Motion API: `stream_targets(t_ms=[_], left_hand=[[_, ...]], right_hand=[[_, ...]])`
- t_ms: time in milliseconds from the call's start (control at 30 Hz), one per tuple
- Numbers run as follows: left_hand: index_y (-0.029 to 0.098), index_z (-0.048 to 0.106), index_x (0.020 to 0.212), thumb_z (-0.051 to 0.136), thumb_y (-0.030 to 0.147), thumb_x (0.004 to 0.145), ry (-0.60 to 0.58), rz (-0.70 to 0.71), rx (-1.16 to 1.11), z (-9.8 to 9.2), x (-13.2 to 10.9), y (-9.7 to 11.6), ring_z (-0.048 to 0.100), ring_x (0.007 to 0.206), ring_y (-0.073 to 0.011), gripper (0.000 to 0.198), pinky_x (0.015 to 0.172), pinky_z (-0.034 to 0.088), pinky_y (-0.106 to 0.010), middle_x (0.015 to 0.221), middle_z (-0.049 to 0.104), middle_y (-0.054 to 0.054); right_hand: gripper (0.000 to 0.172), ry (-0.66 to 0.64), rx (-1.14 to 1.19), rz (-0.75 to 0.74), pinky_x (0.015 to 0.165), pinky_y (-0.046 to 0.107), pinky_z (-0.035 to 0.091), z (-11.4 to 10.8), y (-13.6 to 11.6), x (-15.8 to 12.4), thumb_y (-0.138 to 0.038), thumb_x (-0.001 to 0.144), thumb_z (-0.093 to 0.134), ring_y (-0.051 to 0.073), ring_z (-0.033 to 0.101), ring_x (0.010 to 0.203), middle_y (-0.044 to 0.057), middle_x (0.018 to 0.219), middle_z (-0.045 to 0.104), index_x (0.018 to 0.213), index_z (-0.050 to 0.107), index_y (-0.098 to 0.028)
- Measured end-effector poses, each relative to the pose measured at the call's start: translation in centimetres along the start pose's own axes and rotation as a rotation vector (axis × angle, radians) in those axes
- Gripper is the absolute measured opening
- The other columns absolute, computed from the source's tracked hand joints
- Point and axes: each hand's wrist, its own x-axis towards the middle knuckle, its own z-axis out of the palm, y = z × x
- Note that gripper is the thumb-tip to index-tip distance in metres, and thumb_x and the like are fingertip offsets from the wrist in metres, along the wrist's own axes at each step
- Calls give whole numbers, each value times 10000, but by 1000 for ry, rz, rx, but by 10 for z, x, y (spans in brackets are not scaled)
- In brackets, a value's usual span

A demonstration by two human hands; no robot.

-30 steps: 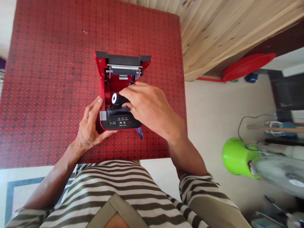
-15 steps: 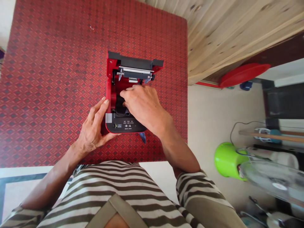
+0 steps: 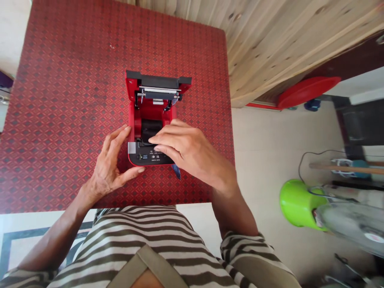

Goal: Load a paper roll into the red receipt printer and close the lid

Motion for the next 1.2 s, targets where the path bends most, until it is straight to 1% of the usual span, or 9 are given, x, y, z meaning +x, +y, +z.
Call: stream_targets(t_ms=[167, 333, 533, 567, 667, 767, 867, 1067, 1200], left_hand=[[274, 359, 1681, 652, 700, 974, 30, 31, -5, -24, 19, 8, 562, 1452, -359, 876, 1141, 594, -533, 1598, 541, -158], [222, 468, 1614, 561, 729, 1015, 143, 94, 18, -38, 55, 12, 535, 1464, -322, 790, 1092, 614, -454, 1610, 535, -140], [189, 528, 1547, 531, 543, 1094, 333, 262, 202, -47, 108, 17, 523, 1477, -258, 574, 1198, 543, -474, 1569, 573, -91], [172, 497, 1566, 496, 556, 1106, 317, 299, 232, -48, 116, 17, 505, 1498, -249, 599, 1245, 498, -479, 1590, 554, -90], [90, 314, 1661, 363, 629, 1132, 106, 221, 249, -46, 130, 15, 474, 1545, -271, 757, 1303, 397, -517, 1651, 499, -132], [97, 393, 1630, 306, 659, 1132, -27, 165, 192, -44, 127, 15, 586, 1452, -285, 756, 1247, 441, -520, 1548, 614, -141], [168, 512, 1569, 357, 558, 1148, 11, 263, 149, -41, 104, 18, 623, 1438, -251, 594, 1290, 403, -480, 1505, 673, -102], [255, 401, 1669, 542, 604, 1075, -14, 381, 239, -28, 50, 21, 615, 1467, -310, 703, 1325, 341, -517, 1475, 706, -74], [225, 356, 1693, 586, 658, 1039, 4, 413, 327, -18, 39, 21, 671, 1390, -351, 818, 1320, 323, -551, 1451, 718, -120]], right_hand=[[205, 120, 35, -1, 919, 385, 574, 14, 1, -2, -139, 1079, 595, 223, 696, 970, 88, 1032, 791, 1071, 799, -162], [206, 229, 80, 27, 888, 357, 550, 22, 3, -5, -195, 1098, 597, 198, 667, 916, 60, 967, 755, 974, 760, -185], [227, 311, -32, 61, 876, 345, 558, 31, -5, -5, -141, 1107, 542, 191, 625, 909, 42, 930, 710, 969, 713, -200], [240, 322, -67, 54, 882, 346, 564, 31, -8, -6, -123, 1107, 525, 193, 624, 915, 48, 939, 714, 982, 717, -197], [297, 365, -204, 25, 849, 346, 577, 34, -21, -13, -78, 1100, 486, 196, 626, 908, 58, 985, 739, 1010, 736, -210], [281, 455, -320, -5, 767, 341, 563, 42, -30, -21, -58, 1072, 526, 192, 610, 841, 52, 962, 739, 1022, 742, -230], [254, 532, -359, -28, 736, 340, 552, 52, -32, -27, -36, 1045, 563, 188, 600, 790, 51, 921, 735, 1041, 738, -221], [194, 564, -381, -18, 763, 329, 578, 61, -28, -29, -59, 1045, 595, 183, 637, 776, 63, 923, 766, 1071, 757, -162], [184, 611, -394, -32, 762, 315, 574, 61, -26, -27, -69, 1057, 591, 173, 637, 764, 54, 878, 755, 1043, 761, -140]])
